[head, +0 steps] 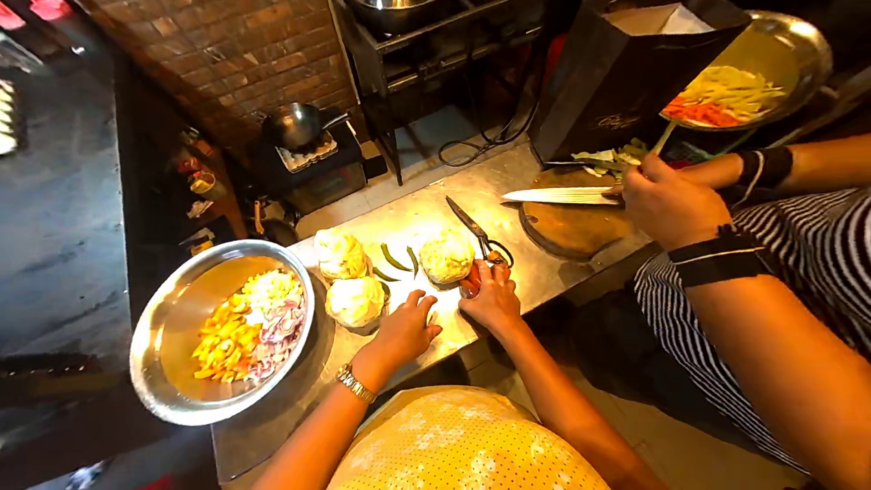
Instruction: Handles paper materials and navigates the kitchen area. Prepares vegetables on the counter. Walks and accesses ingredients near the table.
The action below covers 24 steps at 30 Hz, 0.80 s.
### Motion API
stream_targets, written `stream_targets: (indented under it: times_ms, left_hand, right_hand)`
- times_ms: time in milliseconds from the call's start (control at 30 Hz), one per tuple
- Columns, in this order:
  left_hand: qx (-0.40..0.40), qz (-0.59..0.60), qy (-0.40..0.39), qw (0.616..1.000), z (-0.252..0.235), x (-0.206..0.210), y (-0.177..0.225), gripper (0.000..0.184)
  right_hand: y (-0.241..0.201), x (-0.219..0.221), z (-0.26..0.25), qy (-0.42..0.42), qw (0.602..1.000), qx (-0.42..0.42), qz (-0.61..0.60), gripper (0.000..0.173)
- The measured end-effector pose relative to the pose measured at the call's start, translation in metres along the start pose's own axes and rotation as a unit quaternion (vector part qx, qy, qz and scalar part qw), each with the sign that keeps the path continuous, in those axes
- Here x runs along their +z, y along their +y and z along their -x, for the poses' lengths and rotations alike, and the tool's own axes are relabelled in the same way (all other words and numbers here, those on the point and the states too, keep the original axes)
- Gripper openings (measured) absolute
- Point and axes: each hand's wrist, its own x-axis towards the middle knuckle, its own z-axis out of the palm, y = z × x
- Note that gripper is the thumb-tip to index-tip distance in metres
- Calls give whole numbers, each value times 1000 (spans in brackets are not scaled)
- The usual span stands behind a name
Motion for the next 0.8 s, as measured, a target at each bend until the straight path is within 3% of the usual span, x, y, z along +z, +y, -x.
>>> stream_targets:
  times_ms: [367,567,667,800]
  left_hand:
    - [-32,65,7,997,8,13,-23,51]
    - [-18,72,27,997,13,13,-26,47]
    - [-18,77,25,997,14,14,-30,47]
    - [-19,79,32,996,12,18,-34,45]
  right_hand:
    - [26,-2,4,35,998,-55,14,89]
    - [38,-40,14,95,992,-89,3,84]
    - [40,-66,-10,141,982,-127,6,81]
    - [39,-90,-77,181,964,-187,58,83]
